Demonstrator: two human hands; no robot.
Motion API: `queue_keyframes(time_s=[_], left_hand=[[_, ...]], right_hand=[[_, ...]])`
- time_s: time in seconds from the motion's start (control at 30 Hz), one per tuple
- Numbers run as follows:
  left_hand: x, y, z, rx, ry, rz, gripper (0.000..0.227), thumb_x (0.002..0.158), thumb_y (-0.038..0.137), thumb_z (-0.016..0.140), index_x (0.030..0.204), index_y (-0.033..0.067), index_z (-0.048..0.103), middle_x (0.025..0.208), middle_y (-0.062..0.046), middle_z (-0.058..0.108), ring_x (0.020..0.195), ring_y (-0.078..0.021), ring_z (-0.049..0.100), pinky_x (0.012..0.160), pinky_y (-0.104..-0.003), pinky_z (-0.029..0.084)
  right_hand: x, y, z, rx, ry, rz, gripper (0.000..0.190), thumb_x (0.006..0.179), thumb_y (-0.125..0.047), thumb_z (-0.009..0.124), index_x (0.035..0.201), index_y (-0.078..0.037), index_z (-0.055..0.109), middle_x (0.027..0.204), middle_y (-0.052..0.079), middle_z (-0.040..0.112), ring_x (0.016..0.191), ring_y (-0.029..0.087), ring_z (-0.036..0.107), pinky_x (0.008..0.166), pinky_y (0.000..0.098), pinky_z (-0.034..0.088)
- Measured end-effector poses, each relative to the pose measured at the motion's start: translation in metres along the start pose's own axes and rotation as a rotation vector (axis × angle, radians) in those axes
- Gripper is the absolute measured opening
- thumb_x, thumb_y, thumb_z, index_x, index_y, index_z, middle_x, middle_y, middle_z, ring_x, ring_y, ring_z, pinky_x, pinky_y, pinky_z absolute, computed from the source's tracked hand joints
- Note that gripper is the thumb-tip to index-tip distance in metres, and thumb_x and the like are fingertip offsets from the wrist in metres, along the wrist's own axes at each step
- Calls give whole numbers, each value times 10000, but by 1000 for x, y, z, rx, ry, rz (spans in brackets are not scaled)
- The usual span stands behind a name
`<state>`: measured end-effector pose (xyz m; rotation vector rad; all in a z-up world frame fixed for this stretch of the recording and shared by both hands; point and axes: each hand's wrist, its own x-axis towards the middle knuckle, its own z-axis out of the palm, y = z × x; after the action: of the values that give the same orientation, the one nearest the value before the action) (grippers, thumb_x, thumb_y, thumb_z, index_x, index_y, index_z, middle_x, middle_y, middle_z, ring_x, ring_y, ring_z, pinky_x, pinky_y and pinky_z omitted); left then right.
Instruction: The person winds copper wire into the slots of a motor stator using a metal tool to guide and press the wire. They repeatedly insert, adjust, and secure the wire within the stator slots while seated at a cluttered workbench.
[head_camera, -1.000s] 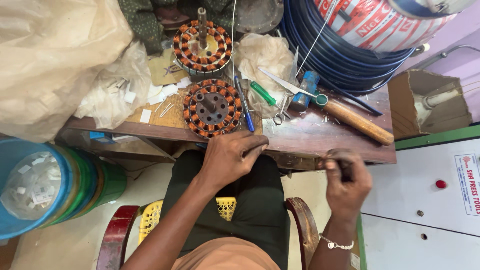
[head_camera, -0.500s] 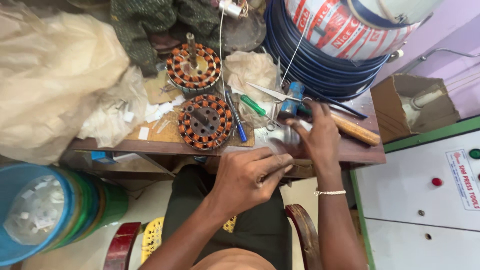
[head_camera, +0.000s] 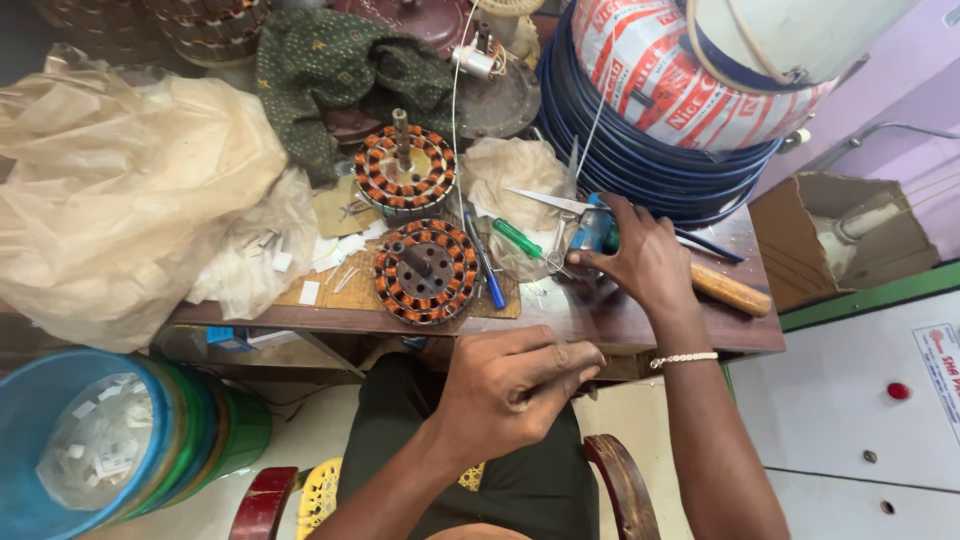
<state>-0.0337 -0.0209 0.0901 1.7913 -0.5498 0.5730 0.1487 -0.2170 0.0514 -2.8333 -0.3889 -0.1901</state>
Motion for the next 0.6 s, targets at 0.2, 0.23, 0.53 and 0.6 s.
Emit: queue_keyframes(time_s=[0.2,0.23,0.53,0.6], left_hand=[[2,-1,-1,13,53,-100,167,872,65,791,1038,84,795,876,-48,762,683,-158,711,595,-279,539],[1,-3,-4,18,81,-89,162,882,63,780,1043,77,790,898,-52,767,710,-157,721,619,-277,547],[-3,-15,-28,-185,178,-463,148,915,115,720,1007,9,766,836,-73,781,553,-103,685,524,-258,537],[-1,-13,-25,-177,155,-489,150,906,128,725,998,16,766,833,-71,778,528,-99,674,521,-248,528]], right_hand=[[14,13,8,1,0,-110,919,672,-517,886,1398,-98,511,1172,303,627,1003,476,654,797,546,544],[12,24,10,35,63,-194,900,698,-512,883,1382,-53,522,1149,318,639,1004,476,652,808,533,543],[-94,207,44,970,-48,302,459,1147,-355,518,1366,18,673,997,136,687,865,194,628,791,341,519],[-115,235,58,946,-88,437,402,1017,-239,616,1302,40,670,1081,179,754,957,235,708,868,365,548]])
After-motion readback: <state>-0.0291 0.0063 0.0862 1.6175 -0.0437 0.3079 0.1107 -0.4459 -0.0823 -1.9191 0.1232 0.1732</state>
